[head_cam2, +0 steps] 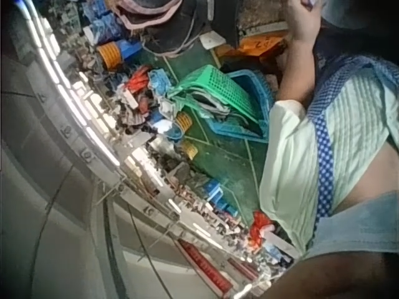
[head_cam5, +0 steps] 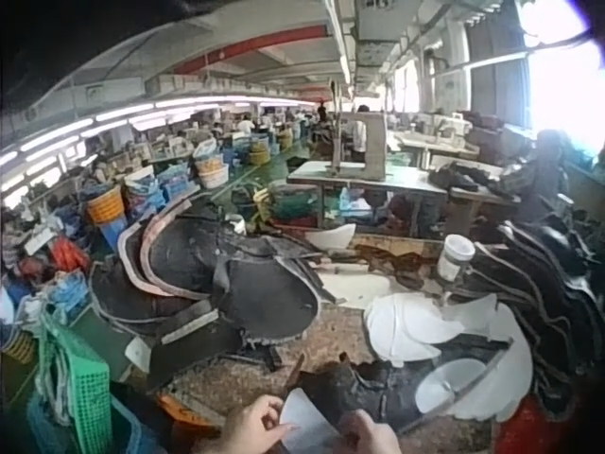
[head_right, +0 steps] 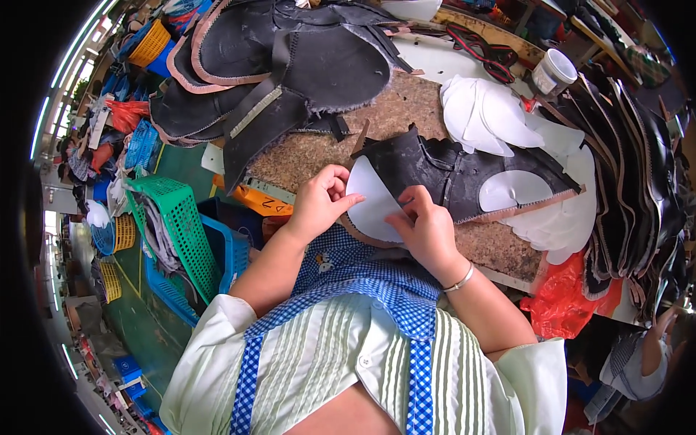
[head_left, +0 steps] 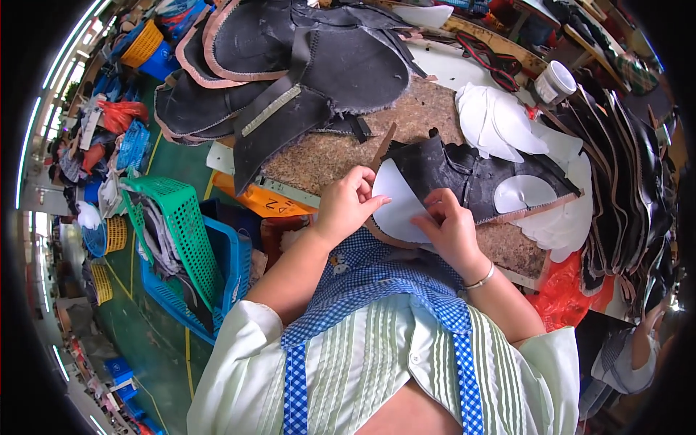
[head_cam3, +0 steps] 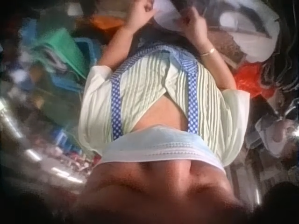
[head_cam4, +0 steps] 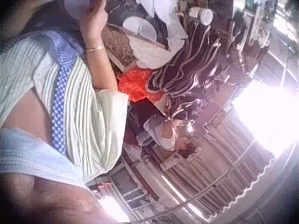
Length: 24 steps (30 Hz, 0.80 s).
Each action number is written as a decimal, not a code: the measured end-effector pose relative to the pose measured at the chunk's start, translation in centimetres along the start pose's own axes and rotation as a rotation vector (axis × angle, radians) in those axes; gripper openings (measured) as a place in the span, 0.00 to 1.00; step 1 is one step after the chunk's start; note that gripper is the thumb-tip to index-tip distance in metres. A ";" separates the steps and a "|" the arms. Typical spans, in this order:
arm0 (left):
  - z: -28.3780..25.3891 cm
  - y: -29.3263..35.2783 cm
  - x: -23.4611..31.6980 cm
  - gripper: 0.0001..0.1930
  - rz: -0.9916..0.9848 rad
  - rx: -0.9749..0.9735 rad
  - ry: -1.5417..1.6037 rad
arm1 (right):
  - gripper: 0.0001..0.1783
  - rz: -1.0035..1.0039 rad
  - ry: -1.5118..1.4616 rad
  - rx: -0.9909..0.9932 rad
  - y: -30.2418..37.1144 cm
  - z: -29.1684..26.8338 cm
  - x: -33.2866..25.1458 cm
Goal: Manually assembling shoe upper components by inserting liners and internal supports.
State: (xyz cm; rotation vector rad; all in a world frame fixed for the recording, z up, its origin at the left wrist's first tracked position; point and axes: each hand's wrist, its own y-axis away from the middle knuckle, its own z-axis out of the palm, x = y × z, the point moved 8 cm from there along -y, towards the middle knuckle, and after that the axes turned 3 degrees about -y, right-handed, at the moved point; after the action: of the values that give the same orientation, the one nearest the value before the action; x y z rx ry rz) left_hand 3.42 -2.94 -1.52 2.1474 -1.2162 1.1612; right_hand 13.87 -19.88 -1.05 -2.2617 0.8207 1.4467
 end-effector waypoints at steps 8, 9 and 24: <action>0.1 -0.2 0.3 0.26 0.013 -0.019 -0.148 | 0.17 -0.115 0.320 -0.019 -0.2 0.8 -1.7; 0.1 -0.3 0.2 0.27 0.006 -0.007 -0.176 | 0.16 -0.234 0.457 0.070 0.2 0.5 -3.4; -0.5 -4.7 0.6 0.32 -0.037 -0.097 -0.430 | 0.23 0.040 -0.290 0.256 -1.6 -4.6 -0.2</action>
State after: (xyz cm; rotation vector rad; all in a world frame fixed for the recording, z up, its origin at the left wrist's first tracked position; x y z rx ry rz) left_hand 7.27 -0.37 -0.54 2.4066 -1.3647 0.6233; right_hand 18.07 -21.15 1.06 -1.8069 0.9022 1.5423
